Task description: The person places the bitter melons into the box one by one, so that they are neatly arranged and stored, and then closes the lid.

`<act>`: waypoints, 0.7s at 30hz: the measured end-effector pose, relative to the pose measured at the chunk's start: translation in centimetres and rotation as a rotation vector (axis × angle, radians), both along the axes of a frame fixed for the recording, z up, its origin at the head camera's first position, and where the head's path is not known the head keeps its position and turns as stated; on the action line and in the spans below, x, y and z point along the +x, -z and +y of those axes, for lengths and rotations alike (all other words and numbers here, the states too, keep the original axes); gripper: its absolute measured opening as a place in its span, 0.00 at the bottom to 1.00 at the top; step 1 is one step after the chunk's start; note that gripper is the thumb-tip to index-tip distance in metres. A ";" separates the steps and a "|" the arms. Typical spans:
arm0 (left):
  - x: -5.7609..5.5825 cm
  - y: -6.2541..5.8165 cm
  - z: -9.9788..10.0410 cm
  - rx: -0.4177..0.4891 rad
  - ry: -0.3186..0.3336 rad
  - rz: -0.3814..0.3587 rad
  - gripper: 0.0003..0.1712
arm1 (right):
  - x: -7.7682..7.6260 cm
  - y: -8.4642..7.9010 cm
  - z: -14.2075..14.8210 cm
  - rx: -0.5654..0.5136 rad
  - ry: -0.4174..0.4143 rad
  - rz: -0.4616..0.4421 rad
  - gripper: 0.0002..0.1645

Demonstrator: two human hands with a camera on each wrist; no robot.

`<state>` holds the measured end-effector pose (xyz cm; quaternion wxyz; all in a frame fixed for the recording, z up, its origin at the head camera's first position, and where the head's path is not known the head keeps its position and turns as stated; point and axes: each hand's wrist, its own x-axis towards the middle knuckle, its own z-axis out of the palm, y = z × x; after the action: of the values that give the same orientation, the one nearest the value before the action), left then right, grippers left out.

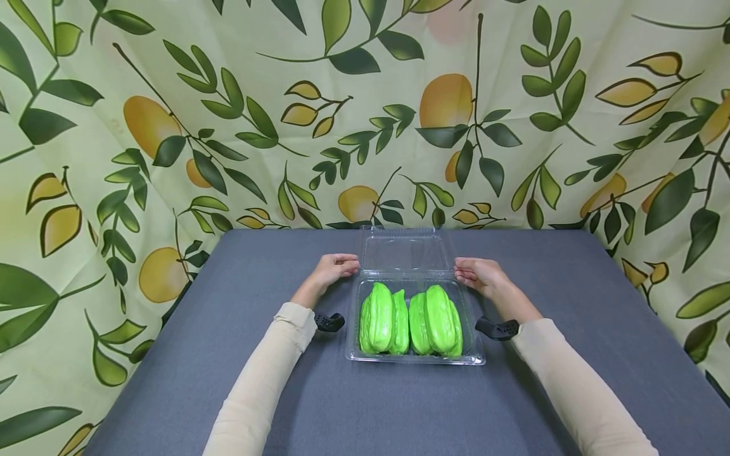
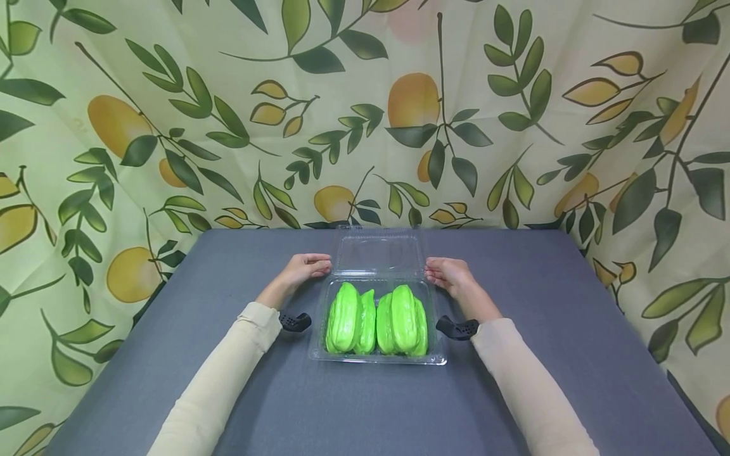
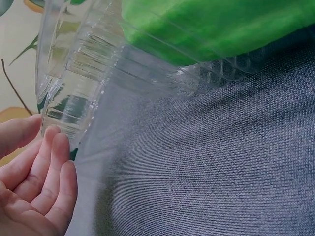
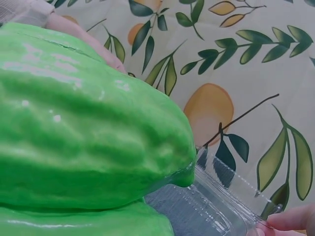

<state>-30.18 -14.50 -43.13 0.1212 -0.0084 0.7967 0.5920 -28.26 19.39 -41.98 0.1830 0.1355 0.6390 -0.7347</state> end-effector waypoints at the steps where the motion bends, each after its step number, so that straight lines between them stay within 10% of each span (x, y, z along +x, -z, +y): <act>1: 0.0 0.0 0.0 -0.004 -0.002 0.003 0.20 | 0.0 0.0 0.0 0.002 0.001 0.001 0.26; 21: 0.0 -0.1 0.3 -0.044 -0.037 0.110 0.19 | 0.5 -0.3 0.0 0.125 0.006 0.056 0.33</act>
<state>-30.15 -14.20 -43.02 0.0661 0.0071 0.8146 0.5761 -27.76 19.40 -41.71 0.1540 0.1280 0.6882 -0.6973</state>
